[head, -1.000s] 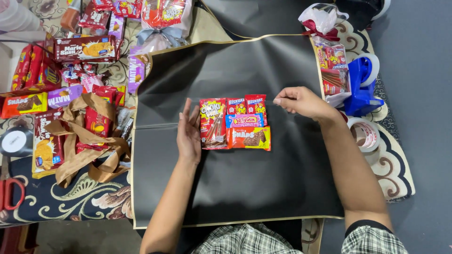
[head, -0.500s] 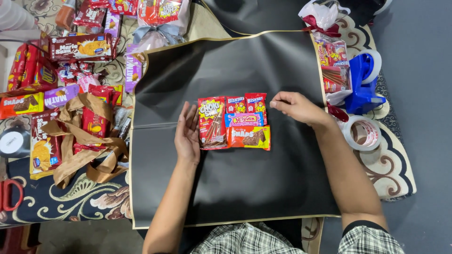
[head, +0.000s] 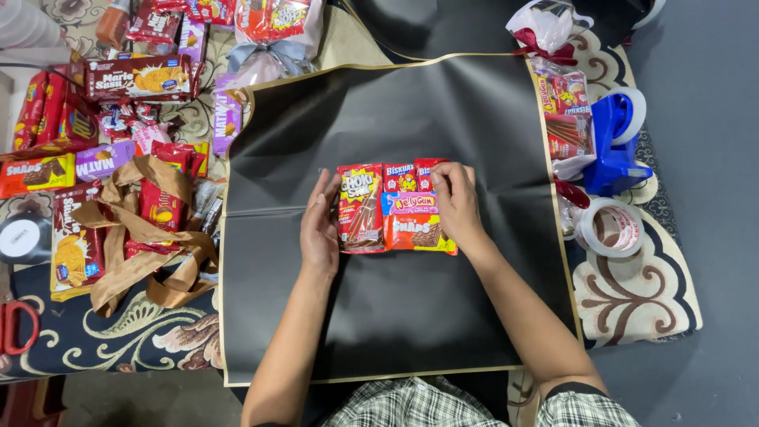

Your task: Arranging and taping various snack packages onto a black wrapping sheet to assemble a snack bouquet.

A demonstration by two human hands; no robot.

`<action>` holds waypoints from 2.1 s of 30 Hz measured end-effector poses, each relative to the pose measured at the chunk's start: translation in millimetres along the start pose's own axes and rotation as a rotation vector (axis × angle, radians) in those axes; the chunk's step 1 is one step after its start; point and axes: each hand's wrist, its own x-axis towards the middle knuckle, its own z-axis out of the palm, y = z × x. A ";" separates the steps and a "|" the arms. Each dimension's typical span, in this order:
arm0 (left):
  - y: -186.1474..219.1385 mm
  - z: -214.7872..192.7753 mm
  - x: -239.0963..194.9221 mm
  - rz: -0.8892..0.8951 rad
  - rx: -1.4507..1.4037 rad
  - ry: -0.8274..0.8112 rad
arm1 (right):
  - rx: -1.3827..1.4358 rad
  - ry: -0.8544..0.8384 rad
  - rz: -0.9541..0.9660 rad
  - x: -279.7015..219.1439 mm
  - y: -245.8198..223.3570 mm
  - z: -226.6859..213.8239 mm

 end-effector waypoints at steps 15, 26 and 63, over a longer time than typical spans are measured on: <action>-3.2 -0.4 -0.4 -0.039 -0.067 0.015 | 0.635 0.069 0.421 3.2 -20.7 -14.1; -19.3 -11.1 11.7 -0.041 -0.110 0.095 | 0.479 -0.056 0.434 18.1 -6.7 -31.7; -5.6 10.9 9.8 -0.125 -0.104 0.341 | 0.227 -0.035 0.633 25.4 -26.3 -38.4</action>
